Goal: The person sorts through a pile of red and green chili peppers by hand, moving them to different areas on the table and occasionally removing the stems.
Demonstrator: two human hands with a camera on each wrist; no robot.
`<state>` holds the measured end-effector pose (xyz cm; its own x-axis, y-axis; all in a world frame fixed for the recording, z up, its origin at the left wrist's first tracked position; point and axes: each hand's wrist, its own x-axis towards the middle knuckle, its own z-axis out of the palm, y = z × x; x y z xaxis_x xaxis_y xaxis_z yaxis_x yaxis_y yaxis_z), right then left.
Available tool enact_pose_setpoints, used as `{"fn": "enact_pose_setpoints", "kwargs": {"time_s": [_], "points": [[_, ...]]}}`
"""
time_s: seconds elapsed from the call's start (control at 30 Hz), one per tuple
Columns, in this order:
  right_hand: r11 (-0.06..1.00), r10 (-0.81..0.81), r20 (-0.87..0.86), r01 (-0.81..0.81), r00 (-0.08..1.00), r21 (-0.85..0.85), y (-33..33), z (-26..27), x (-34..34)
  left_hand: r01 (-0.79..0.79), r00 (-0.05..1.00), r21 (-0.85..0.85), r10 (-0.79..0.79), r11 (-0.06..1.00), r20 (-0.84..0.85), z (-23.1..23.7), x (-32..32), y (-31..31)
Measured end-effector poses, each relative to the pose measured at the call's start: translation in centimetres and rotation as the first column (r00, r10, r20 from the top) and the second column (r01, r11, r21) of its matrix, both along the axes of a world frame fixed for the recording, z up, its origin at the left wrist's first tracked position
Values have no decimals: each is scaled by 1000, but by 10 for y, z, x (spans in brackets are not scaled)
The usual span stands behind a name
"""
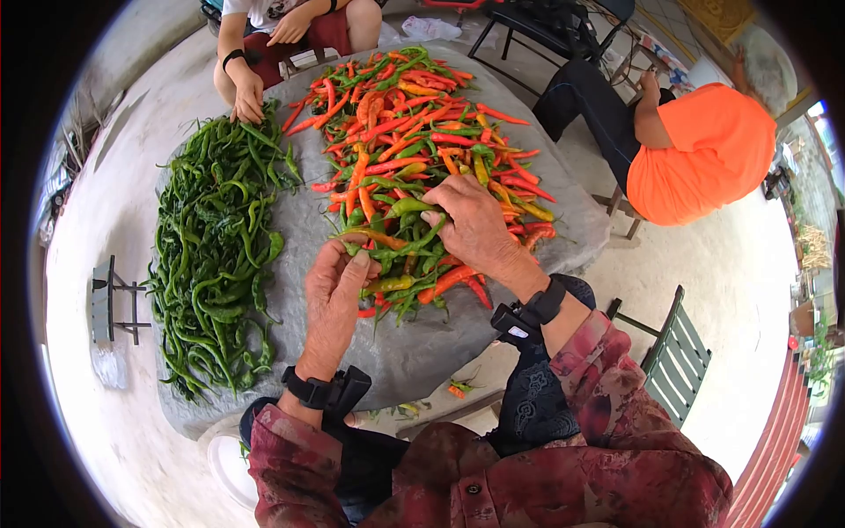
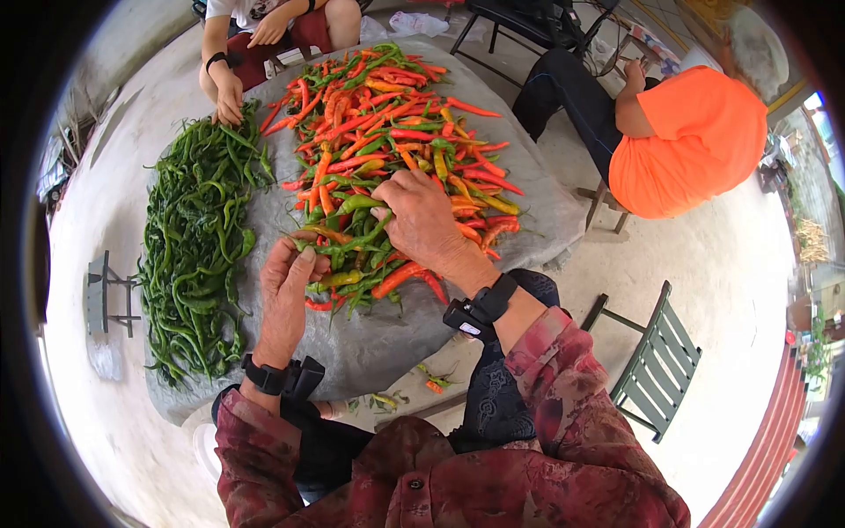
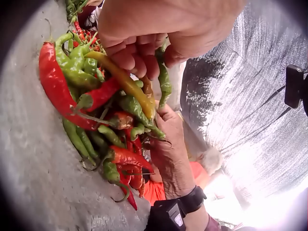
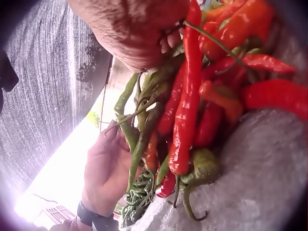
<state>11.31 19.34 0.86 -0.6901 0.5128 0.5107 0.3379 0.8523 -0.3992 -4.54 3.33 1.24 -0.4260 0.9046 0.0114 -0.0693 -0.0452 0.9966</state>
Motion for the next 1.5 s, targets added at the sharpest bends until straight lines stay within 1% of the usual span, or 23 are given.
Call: {"fn": "enact_pose_setpoints", "kwargs": {"time_s": [0.07,0.13,0.17,0.23,0.33,0.4,0.47,0.6,0.73,0.77,0.8,0.87,0.97,1.03,1.1,1.13,1.2,1.27,1.3,1.33,1.4,1.43,1.5], "points": [[1000,-27,-46,27,999,-4,-1,1,0,-15,1000,29,15,999,-27,-4,1,1],[971,-152,-195,109,969,-215,-2,5,0,-29,998,61,32,998,-54,-5,1,1],[965,-119,-254,52,960,-258,1,5,2,-47,998,42,49,998,-48,-5,1,1],[953,-115,-276,28,954,-302,-1,11,5,-62,997,22,63,998,-44,-5,0,1],[941,-91,-346,-33,934,-337,-7,21,6,-87,988,-19,83,996,-129,-7,-1,0],[941,-69,-393,-71,917,-331,-6,20,6,-152,959,46,159,987,-236,-10,0,1],[992,86,-423,-118,902,-48,-3,16,6,-164,951,39,169,986,-260,-7,3,1],[983,104,-364,-151,926,-103,-8,12,5,-163,943,55,172,985,-286,-6,6,0],[991,135,-304,-136,943,20,-16,19,3,-89,954,95,112,992,-278,-10,4,-1],[988,147,-288,-129,946,80,-17,19,2,-80,969,167,117,983,-220,-8,8,0],[988,151,-288,-134,946,77,-18,19,1,-75,980,240,116,968,-160,-6,10,0],[965,228,-303,-174,925,196,-20,19,-1,-55,981,200,91,978,-174,-9,8,-3],[953,269,-276,-215,922,212,-24,18,0,-20,970,133,52,991,-237,-6,4,-7],[954,258,-281,-198,924,226,-23,19,0,-8,958,102,37,995,-284,-6,3,-8],[954,246,-286,-180,926,240,-20,22,1,1,988,112,16,994,-151,-8,1,-8],[957,196,-254,-129,947,259,-18,25,3,1,988,113,16,994,-151,-8,0,-9],[956,144,-224,-77,964,283,-11,27,8,-21,1000,124,22,992,-7,-8,-2,-8],[960,-6,-212,64,977,271,-1,20,12,-35,998,145,28,989,50,-12,-8,-6],[980,-29,-254,77,967,182,3,17,13,-51,994,162,34,986,109,-12,-9,-5],[980,-29,-255,78,966,185,4,15,14,-50,994,165,33,985,108,-11,-9,-5],[996,-51,-337,23,940,-87,3,15,15,3,986,159,-30,987,162,-9,-9,-4],[996,-51,-338,23,940,-85,0,18,14,4,986,161,-30,987,162,-9,-9,-4],[928,-185,-339,51,922,-369,-8,23,13,13,965,177,-59,984,254,-10,-7,-4]]}}
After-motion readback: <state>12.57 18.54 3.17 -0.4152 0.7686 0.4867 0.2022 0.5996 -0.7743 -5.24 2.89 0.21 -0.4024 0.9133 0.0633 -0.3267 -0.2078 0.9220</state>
